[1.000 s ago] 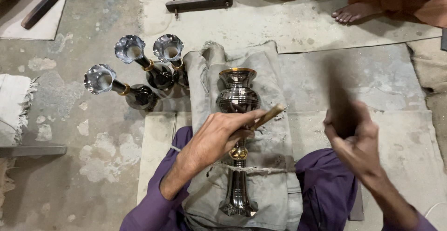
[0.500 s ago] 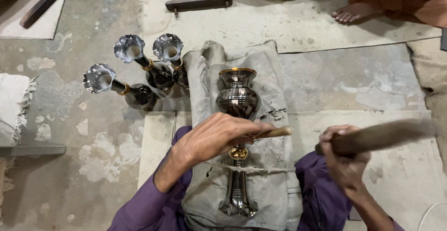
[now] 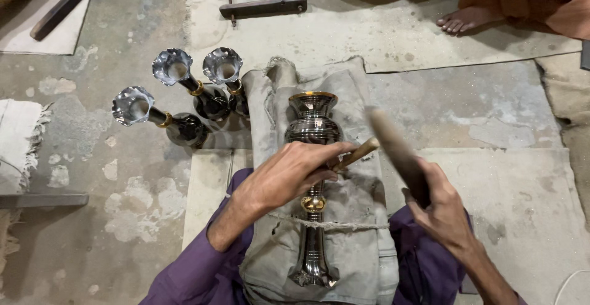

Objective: The person sits on the floor with a brass vase resting on a cloth cushion on their lap. They hold a small punch against the vase's surface with one hand and strike it with a wooden mallet in the other hand, working around the vase's body and repositioning the punch repeatedly to shape the metal.

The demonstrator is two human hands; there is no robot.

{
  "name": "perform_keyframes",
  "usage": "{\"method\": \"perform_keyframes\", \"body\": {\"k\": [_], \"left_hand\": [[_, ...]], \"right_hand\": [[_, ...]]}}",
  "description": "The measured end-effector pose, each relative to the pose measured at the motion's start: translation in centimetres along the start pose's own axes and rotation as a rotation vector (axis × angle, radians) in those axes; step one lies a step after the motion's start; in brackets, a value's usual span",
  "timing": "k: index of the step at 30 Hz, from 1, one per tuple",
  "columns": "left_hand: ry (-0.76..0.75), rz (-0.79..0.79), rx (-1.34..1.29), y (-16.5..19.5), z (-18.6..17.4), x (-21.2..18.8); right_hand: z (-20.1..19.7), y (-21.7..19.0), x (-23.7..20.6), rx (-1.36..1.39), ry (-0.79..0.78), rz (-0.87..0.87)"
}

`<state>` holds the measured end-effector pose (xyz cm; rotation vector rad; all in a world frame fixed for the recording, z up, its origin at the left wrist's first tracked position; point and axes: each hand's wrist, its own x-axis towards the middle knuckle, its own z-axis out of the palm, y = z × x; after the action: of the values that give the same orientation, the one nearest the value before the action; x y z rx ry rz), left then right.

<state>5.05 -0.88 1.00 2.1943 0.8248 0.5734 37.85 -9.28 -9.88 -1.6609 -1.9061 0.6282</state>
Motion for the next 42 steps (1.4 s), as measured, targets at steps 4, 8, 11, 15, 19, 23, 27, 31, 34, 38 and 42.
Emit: {"method": "perform_keyframes", "body": {"k": [4, 8, 11, 15, 19, 23, 27, 31, 34, 38, 42], "left_hand": [[-0.051, -0.051, 0.064, 1.1, 0.0, 0.7], [-0.090, -0.076, 0.103, 1.7, -0.2, 1.0], [-0.083, -0.062, 0.097, 2.0, -0.2, 1.2], [-0.064, -0.054, 0.134, 2.2, -0.4, 1.1], [-0.095, -0.100, 0.135, 2.6, -0.5, 1.3], [-0.125, -0.157, 0.191, 3.3, -0.6, 1.6], [-0.139, -0.161, 0.192, 3.5, -0.5, 1.6], [-0.172, -0.203, 0.257, 3.1, -0.3, 1.3], [-0.063, -0.186, 0.168, 2.9, -0.2, 0.7], [0.045, -0.135, 0.142, 2.9, -0.2, -0.2], [0.115, -0.142, 0.131, 3.1, 0.2, -0.5]], "right_hand": [[-0.3, -2.3, 0.4, -0.100, -0.033, -0.027], [-0.7, -3.1, 0.6, -0.159, -0.029, 0.035], [-0.7, -2.4, 0.4, 0.025, 0.152, -0.056], [-0.7, -1.0, -0.5, 0.522, 0.180, 0.075], [-1.0, 0.0, -0.8, 0.101, 0.201, 0.082], [-1.0, -0.2, -0.6, 0.014, 0.139, 0.149], [-0.8, -0.6, -0.4, 0.443, 0.251, 0.002], [-1.0, -0.3, -0.1, 0.064, 0.069, 0.202], [-1.4, 0.1, 0.5, 0.341, 0.150, -0.013], [-2.5, -0.1, 1.5, 0.065, 0.096, 0.038], [-3.2, -1.5, 2.2, 0.418, 0.102, -0.013]]}}
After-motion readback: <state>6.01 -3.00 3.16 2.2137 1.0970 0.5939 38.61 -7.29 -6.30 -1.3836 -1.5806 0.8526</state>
